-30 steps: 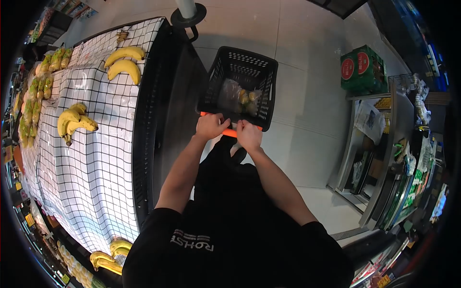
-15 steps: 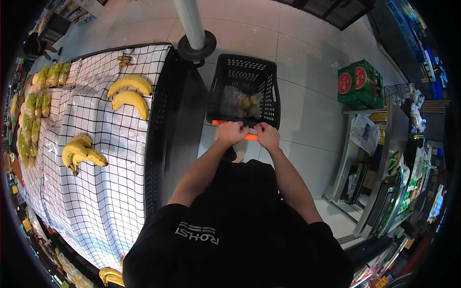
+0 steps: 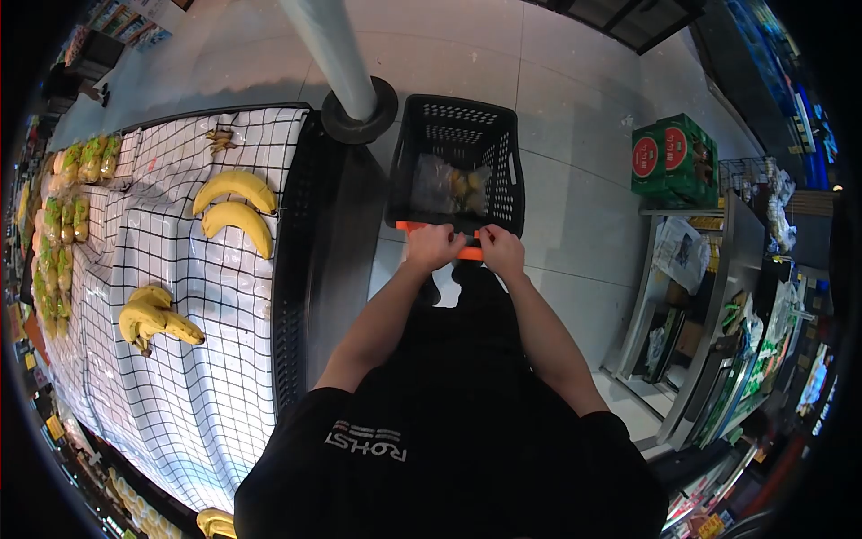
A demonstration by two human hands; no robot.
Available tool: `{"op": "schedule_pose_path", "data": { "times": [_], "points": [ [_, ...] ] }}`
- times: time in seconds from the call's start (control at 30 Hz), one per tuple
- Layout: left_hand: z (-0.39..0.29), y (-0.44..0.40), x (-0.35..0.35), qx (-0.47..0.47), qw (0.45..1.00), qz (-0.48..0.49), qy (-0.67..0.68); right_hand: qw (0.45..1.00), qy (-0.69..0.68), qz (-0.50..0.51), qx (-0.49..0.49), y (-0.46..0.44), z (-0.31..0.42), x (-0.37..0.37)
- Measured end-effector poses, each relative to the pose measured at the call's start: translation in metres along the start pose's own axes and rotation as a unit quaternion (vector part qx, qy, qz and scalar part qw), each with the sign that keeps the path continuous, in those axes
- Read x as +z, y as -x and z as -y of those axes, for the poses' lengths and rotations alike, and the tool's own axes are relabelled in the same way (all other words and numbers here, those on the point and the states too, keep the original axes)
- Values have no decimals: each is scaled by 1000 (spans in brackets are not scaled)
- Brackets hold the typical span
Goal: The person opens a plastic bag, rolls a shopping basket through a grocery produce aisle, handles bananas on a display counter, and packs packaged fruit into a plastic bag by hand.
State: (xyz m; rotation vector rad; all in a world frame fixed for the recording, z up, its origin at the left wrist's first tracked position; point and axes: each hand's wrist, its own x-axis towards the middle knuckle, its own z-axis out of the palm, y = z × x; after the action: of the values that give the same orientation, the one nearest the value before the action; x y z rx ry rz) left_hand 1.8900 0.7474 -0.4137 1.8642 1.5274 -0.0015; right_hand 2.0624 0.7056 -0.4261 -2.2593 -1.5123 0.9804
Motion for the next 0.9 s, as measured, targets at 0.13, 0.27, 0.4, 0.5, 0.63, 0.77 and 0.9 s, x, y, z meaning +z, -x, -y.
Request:
{"op": "schedule_pose_path", "data": {
  "times": [0.13,0.27,0.4,0.5,0.63,0.77,0.9],
  "points": [
    [-7,-21,-8,-24,1000,6,0,1000,-5,2,-12,-25,1,-7],
    [-17,-52,-21,-32,999,-8,6,1000,-11,14,-26,-61,8,-21],
    [-27,-90,-31,-71,997,-19,0,998,-26,14,-59,-105,12,-35],
    [-38,-117,-39,-97,994,-40,6,995,-19,46,-89,-142,16,-50],
    [-53,-148,-42,-141,988,-66,24,989,-10,82,-123,-189,15,-64],
    [-63,-178,-42,-177,979,-93,28,980,-11,95,-173,-234,18,-77],
    [-72,-205,-48,-191,973,-120,45,972,8,97,-215,-279,28,-88]
  ]
}}
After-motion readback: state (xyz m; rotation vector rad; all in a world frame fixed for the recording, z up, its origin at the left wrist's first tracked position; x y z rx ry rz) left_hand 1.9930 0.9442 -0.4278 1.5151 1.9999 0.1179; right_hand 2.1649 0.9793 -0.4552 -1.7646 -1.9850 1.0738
